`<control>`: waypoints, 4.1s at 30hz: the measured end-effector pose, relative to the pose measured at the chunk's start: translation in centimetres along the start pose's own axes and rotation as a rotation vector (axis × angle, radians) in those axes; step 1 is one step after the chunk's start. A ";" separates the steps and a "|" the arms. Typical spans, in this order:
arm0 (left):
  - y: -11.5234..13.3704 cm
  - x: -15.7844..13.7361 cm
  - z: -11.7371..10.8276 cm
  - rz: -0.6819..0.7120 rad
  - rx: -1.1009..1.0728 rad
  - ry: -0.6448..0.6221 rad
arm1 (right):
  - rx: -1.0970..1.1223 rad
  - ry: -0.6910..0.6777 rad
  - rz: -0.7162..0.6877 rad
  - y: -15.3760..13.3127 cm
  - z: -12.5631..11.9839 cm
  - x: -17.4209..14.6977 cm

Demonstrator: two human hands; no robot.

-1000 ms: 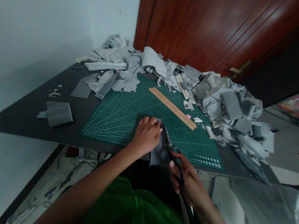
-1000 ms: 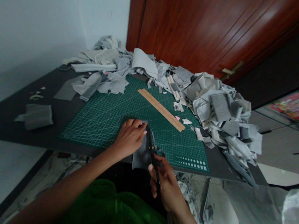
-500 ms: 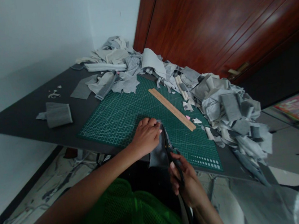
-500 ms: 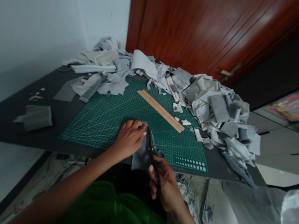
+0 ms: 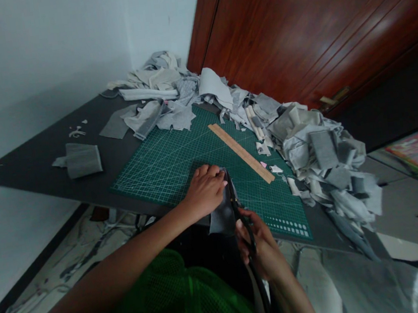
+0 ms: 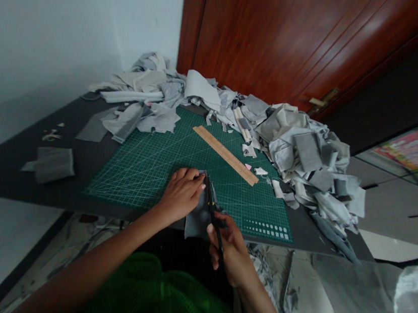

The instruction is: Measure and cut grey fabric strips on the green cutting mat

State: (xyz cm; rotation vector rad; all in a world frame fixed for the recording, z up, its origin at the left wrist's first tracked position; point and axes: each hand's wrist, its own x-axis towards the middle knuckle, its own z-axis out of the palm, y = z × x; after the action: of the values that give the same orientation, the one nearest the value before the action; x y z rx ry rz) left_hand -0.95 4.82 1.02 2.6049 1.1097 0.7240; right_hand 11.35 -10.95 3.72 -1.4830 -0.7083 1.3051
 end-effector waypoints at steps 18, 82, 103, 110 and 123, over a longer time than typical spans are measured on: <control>0.0 0.0 0.1 0.001 0.006 0.004 | -0.091 -0.011 -0.018 0.9 -0.8 0.2; 0.1 -0.1 -0.3 -0.002 0.026 0.012 | 0.217 0.128 0.080 1.9 -3.2 -1.9; -3.0 1.2 -3.0 -0.246 0.381 0.033 | 0.163 0.132 -0.023 0.5 -5.0 -1.1; -4.3 1.2 -4.1 -0.204 0.404 -0.042 | 0.336 0.272 -0.029 1.5 -3.8 -0.4; -3.4 8.2 -3.6 -0.249 0.506 -0.239 | -0.300 0.552 -0.306 -2.2 -17.4 -1.2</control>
State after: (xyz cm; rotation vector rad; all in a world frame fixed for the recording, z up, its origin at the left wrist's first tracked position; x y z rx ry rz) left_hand -0.05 13.14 5.75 2.7588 1.6681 0.0744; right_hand 28.06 -16.42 4.82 -1.7868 -0.7406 0.5314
